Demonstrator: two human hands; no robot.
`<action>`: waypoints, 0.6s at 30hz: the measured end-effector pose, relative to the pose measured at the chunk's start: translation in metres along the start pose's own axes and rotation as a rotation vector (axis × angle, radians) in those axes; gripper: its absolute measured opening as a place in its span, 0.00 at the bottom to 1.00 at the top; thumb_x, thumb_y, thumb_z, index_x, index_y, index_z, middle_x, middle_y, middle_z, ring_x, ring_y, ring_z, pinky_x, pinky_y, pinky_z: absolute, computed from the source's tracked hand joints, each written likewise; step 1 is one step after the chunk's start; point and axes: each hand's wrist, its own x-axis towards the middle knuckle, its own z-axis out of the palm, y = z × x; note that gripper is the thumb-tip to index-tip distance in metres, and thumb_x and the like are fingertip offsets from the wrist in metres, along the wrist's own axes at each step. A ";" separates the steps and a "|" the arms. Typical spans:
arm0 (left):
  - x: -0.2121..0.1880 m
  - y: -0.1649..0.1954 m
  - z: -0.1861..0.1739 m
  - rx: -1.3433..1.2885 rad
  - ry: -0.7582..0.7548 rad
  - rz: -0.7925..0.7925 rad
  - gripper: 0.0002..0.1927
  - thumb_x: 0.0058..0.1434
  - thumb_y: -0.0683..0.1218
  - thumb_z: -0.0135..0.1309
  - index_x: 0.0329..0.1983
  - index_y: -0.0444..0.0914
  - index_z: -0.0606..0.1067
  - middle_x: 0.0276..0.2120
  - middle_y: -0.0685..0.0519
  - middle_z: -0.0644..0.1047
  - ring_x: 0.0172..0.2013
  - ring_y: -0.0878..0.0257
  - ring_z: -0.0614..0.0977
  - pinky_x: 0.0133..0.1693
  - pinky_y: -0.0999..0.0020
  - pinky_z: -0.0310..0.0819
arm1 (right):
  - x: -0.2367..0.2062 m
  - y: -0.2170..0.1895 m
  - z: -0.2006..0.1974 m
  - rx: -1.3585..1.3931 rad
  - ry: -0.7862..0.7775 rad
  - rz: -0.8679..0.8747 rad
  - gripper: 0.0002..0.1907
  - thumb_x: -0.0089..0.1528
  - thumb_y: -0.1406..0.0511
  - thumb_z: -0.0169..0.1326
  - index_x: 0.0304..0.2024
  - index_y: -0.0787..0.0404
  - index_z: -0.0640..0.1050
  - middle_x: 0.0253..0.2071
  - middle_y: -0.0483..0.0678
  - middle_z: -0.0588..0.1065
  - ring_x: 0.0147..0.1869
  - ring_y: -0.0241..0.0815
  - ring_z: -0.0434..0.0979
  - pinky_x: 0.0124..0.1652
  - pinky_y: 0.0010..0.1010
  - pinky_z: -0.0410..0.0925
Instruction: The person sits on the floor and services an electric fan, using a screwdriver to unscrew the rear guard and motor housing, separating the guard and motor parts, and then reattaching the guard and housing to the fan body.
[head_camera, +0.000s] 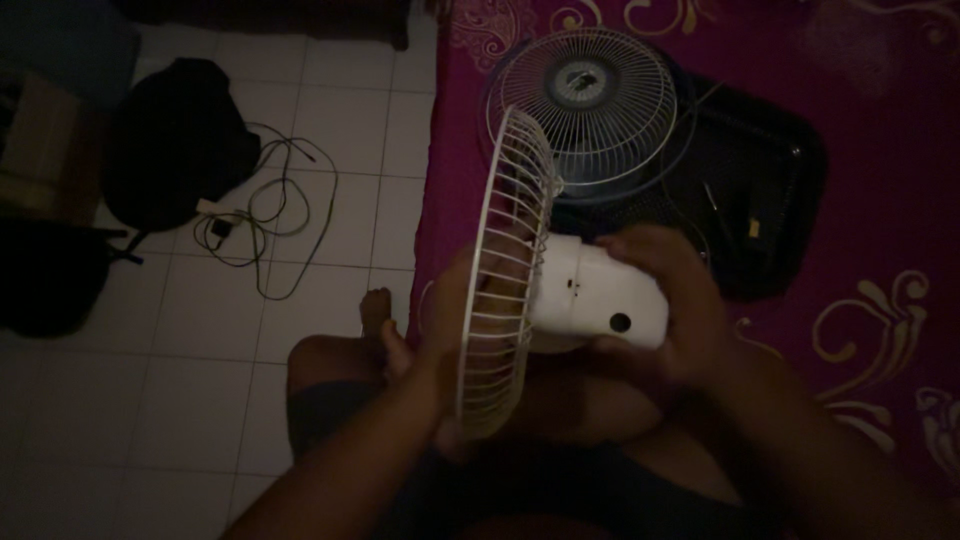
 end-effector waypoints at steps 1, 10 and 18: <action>-0.008 -0.001 0.000 0.001 0.016 0.002 0.43 0.65 0.69 0.45 0.70 0.34 0.63 0.60 0.41 0.73 0.58 0.50 0.76 0.57 0.52 0.71 | -0.001 -0.003 0.002 0.004 0.017 0.011 0.41 0.54 0.56 0.69 0.66 0.61 0.67 0.63 0.58 0.69 0.65 0.52 0.74 0.61 0.42 0.69; -0.037 -0.020 -0.005 0.039 0.132 -0.034 0.41 0.66 0.69 0.43 0.69 0.33 0.65 0.57 0.41 0.74 0.56 0.49 0.78 0.54 0.51 0.72 | 0.010 -0.017 -0.003 -0.049 -0.067 0.082 0.42 0.52 0.57 0.70 0.64 0.64 0.70 0.61 0.60 0.71 0.63 0.55 0.75 0.58 0.41 0.70; -0.034 -0.019 0.001 0.067 0.070 -0.018 0.41 0.67 0.69 0.41 0.67 0.32 0.67 0.55 0.40 0.75 0.53 0.48 0.79 0.52 0.50 0.72 | 0.023 -0.022 -0.017 -0.006 -0.168 0.233 0.40 0.51 0.56 0.69 0.62 0.63 0.73 0.60 0.57 0.73 0.62 0.54 0.77 0.58 0.43 0.70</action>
